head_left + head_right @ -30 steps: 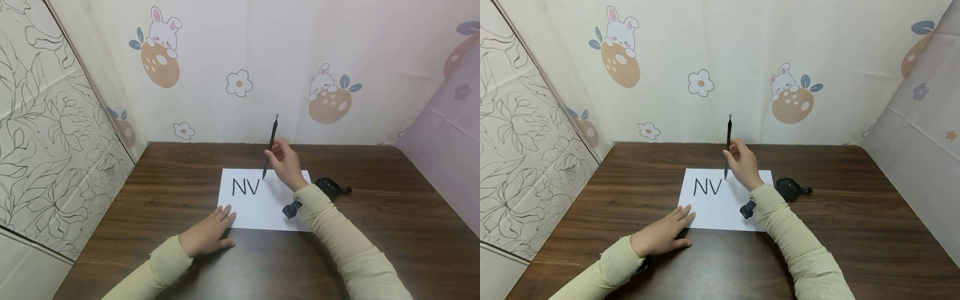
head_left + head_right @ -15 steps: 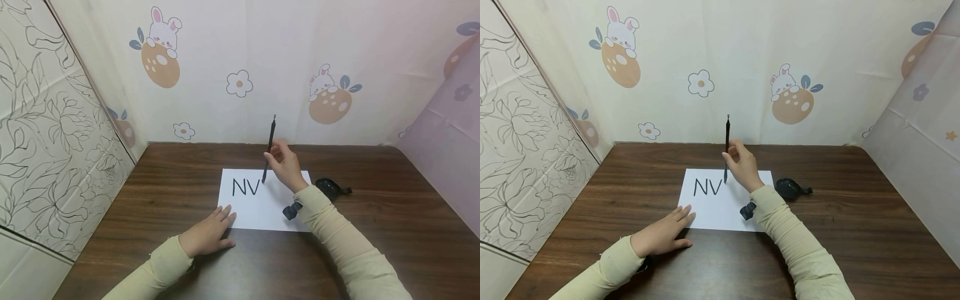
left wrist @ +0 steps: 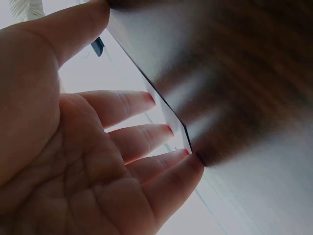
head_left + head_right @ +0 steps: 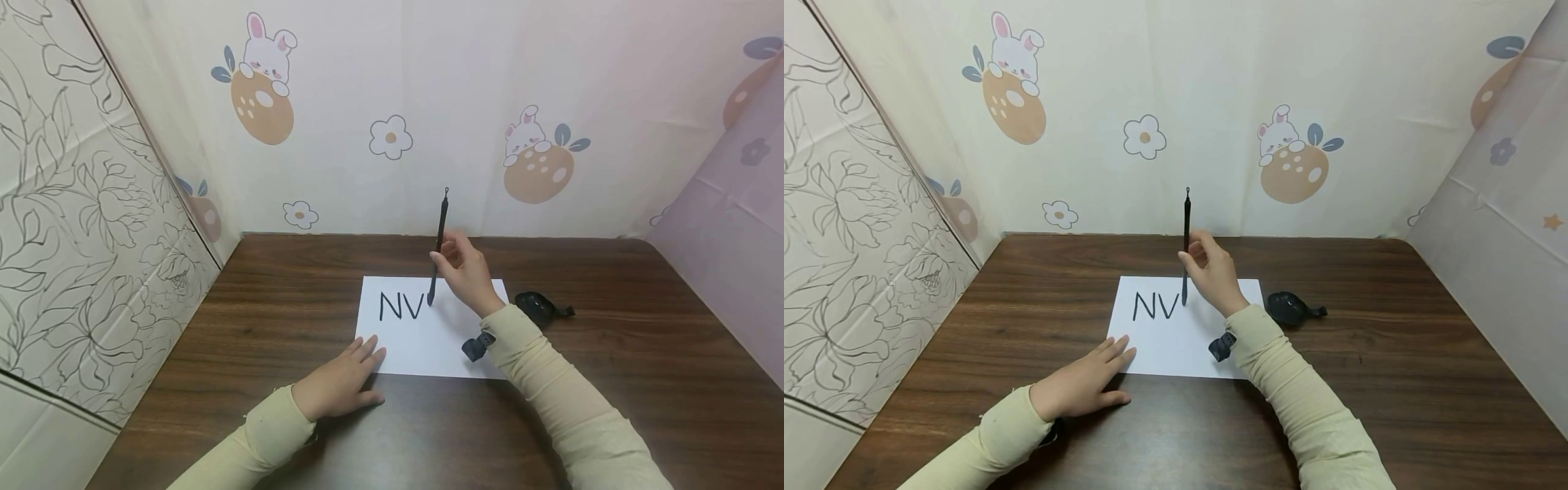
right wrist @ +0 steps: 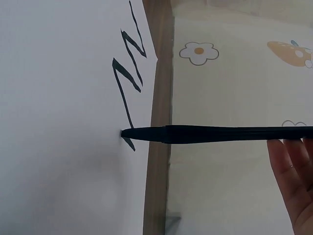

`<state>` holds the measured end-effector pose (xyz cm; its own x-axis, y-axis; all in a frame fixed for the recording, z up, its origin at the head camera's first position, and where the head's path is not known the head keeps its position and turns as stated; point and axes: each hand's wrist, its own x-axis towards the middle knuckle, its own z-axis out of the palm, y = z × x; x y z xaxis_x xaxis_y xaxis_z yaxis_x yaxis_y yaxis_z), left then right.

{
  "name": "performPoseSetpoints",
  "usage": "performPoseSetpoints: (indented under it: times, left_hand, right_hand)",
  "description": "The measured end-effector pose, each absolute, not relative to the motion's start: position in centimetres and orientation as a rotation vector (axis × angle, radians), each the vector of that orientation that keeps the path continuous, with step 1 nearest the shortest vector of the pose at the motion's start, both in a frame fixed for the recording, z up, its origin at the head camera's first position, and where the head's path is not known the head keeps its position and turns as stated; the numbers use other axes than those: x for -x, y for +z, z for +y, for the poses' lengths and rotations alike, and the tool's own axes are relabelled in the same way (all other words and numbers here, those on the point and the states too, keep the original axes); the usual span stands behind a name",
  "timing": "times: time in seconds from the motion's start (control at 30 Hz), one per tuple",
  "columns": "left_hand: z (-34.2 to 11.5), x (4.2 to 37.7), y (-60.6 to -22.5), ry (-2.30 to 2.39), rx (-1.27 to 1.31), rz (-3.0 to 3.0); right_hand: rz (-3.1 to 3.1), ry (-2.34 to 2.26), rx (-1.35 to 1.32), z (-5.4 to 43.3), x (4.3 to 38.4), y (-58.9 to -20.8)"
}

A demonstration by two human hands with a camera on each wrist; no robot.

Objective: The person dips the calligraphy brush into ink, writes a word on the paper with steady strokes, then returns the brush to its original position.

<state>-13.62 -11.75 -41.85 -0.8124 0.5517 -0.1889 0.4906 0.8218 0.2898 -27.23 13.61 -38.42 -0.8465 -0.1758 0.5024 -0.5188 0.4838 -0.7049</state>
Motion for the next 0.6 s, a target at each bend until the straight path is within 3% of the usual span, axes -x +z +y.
performPoseSetpoints:
  times: [0.6]
  left_hand:
    - [-11.73, 13.75, -42.05, 0.324, -0.800, 2.743]
  right_hand:
    - [-2.399, 1.326, -0.582, 13.96, 26.74, -38.31]
